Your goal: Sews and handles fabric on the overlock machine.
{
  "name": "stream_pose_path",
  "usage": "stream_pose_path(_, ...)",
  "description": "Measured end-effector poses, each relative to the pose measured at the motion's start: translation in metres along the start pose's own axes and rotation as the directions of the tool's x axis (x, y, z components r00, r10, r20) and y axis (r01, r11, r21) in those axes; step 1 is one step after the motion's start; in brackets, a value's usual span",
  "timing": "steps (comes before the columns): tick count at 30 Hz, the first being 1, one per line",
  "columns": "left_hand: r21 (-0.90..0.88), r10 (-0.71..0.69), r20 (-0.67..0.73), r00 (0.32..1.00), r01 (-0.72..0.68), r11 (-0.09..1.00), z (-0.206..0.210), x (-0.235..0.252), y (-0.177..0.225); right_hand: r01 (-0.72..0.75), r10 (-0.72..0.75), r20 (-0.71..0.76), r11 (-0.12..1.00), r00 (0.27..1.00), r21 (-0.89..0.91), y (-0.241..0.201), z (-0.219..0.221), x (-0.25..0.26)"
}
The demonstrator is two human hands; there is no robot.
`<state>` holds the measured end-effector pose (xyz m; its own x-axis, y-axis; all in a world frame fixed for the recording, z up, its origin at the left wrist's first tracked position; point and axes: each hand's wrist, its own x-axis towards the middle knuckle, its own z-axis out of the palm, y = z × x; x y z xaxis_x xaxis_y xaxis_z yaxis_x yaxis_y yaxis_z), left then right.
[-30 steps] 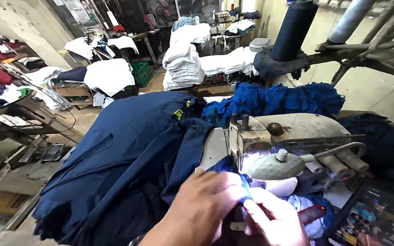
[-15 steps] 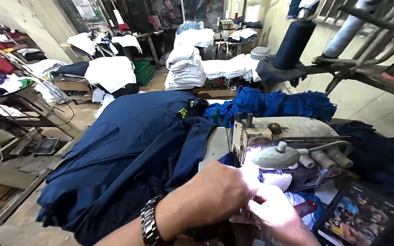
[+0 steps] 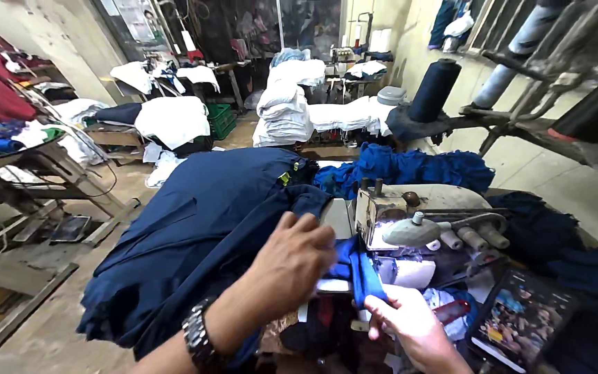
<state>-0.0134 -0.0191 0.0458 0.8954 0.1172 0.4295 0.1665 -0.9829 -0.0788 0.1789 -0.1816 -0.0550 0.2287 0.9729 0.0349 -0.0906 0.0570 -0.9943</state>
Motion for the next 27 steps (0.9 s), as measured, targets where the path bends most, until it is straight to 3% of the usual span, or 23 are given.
stream_pose_path(2,-0.108,0.115,-0.037,0.993,-0.118,0.987,0.016,0.013,0.006,-0.001,0.003,-0.025,0.998,1.0,0.059,-0.001,0.002,-0.002)
stream_pose_path(3,-0.138,0.144,0.012,0.99,-0.141,0.98,0.029,0.02,0.005,-0.013,0.015,-0.025,0.996,1.0,0.089,-0.002,0.002,-0.003)
stream_pose_path(5,-0.137,0.12,0.195,0.973,-0.094,0.986,0.048,0.028,0.001,-0.042,0.043,-0.012,0.993,0.999,0.113,0.001,0.002,-0.006)
stream_pose_path(8,-0.099,0.042,0.412,0.91,-0.001,0.995,0.04,0.042,-0.004,-0.042,0.043,-0.002,0.995,0.999,0.09,0.01,-0.004,-0.015)
stream_pose_path(10,-0.157,0.141,0.397,0.907,-0.084,0.984,0.026,0.047,-0.011,0.035,-0.034,-0.011,0.996,0.999,0.08,0.007,-0.012,-0.015)
stream_pose_path(14,-0.546,0.341,0.345,0.874,-0.109,0.831,0.008,0.052,-0.019,0.327,-0.327,0.017,0.945,0.945,-0.016,-0.017,-0.025,0.019)
stream_pose_path(16,-0.6,0.346,0.347,0.872,-0.078,0.796,0.009,0.048,-0.019,0.285,-0.275,0.092,0.951,0.957,-0.12,-0.026,-0.023,0.033)
stream_pose_path(19,-0.405,0.258,0.289,0.922,-0.126,0.906,0.009,0.036,-0.017,0.228,-0.171,0.212,0.932,0.962,-0.283,-0.032,-0.02,0.037)
stream_pose_path(23,-0.116,0.247,0.122,0.961,-0.233,0.966,0.013,0.044,0.006,0.33,-0.199,0.305,0.817,0.931,-0.473,-0.034,-0.017,0.031)
stream_pose_path(25,-0.106,0.22,0.148,0.964,-0.205,0.973,0.012,0.054,0.015,0.365,-0.24,0.313,0.818,0.919,-0.444,-0.034,-0.013,0.023)
stream_pose_path(27,-0.234,0.237,0.257,0.937,-0.178,0.956,0.011,0.058,0.022,0.325,-0.242,0.243,0.856,0.939,-0.403,-0.026,-0.009,0.01)
